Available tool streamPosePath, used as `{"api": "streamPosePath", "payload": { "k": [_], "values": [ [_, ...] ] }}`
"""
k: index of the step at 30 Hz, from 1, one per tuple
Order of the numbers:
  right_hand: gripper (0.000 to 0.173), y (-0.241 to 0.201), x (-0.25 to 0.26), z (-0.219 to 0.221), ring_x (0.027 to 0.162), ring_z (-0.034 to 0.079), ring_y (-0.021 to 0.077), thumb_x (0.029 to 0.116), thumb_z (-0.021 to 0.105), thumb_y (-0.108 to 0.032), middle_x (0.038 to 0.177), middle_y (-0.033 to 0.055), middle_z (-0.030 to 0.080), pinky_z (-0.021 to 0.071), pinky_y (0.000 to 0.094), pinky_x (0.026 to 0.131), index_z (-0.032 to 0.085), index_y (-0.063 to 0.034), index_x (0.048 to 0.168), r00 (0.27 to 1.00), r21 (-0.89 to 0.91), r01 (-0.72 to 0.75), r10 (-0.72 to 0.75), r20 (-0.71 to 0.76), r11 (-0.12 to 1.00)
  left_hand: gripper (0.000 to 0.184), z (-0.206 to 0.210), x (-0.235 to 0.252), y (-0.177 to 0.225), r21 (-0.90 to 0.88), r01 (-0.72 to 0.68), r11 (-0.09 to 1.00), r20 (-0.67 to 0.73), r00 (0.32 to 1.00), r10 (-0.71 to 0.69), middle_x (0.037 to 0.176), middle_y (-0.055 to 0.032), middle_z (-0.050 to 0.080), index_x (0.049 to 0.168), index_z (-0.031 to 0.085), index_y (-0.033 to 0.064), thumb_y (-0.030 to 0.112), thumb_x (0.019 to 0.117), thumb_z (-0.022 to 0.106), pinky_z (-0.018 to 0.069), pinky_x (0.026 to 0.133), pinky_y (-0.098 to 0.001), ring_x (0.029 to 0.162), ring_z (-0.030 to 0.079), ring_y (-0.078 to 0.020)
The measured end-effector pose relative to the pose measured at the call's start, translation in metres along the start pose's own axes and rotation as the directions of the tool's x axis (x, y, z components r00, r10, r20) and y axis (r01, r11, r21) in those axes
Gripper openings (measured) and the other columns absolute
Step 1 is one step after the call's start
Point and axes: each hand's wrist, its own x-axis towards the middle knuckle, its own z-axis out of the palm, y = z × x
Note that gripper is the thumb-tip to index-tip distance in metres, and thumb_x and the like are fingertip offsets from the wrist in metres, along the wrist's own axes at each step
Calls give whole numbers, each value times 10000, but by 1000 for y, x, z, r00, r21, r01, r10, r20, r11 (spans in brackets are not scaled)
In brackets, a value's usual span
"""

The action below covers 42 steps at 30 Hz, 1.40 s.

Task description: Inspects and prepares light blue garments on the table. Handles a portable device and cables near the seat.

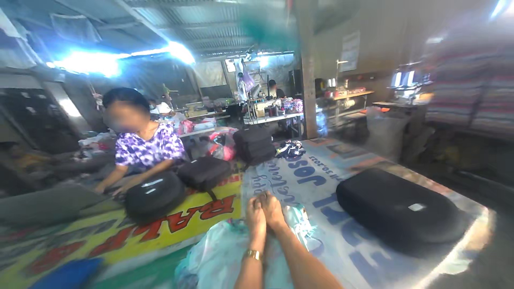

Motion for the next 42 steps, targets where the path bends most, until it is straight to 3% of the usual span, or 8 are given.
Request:
{"api": "streamPosePath", "payload": {
  "k": [7,21,29,33,36,42],
  "values": [
    [383,3,0,-2,1178,661,341,1089,477,-267,1255,203,685,504,526,1030,604,-45,1374,1000,25,-18,18,5,1000,287,-1,-2,2,41,7,999,30,1000,-8,1199,-246,662,1221,631,-86,83,1081,447,465,1039,-462,1146,628,-304],
    [380,-1,-1,-5,1191,657,338,1101,454,-254,1266,199,682,500,513,1032,594,-51,1390,999,10,-38,38,19,999,277,1,-2,5,86,35,996,5,999,-35,1175,-223,672,1190,650,-66,93,1085,449,461,1027,-457,1133,629,-290],
    [378,-2,-5,-4,1177,664,341,1100,457,-254,1254,201,686,503,515,1026,593,-50,1388,999,0,-41,41,0,999,253,3,-1,3,55,21,998,-20,1000,-20,1102,-207,682,1134,663,-66,71,1077,458,477,981,-431,1062,638,-262],
    [370,-2,-3,-4,1174,663,339,1098,461,-252,1245,202,687,505,511,1022,600,-47,1373,999,8,-33,33,-6,999,260,3,-1,5,57,19,998,-11,1000,-18,1106,-206,682,1143,661,-65,75,1080,451,479,975,-432,1057,639,-259],
    [387,-2,-4,-2,1186,657,344,1098,453,-268,1256,202,684,501,521,1028,585,-55,1394,999,-8,-46,47,21,999,283,0,-2,0,60,8,998,5,1000,-8,1168,-227,678,1188,652,-77,77,1081,441,472,1026,-450,1131,635,-285],
    [386,-3,-3,-4,1182,660,339,1099,453,-269,1251,197,686,501,515,1026,578,-57,1397,999,-16,-43,43,27,999,266,2,-1,0,41,-3,999,-13,1000,3,1129,-216,681,1168,651,-77,77,1078,453,482,996,-438,1079,643,-262]
  ]
}}
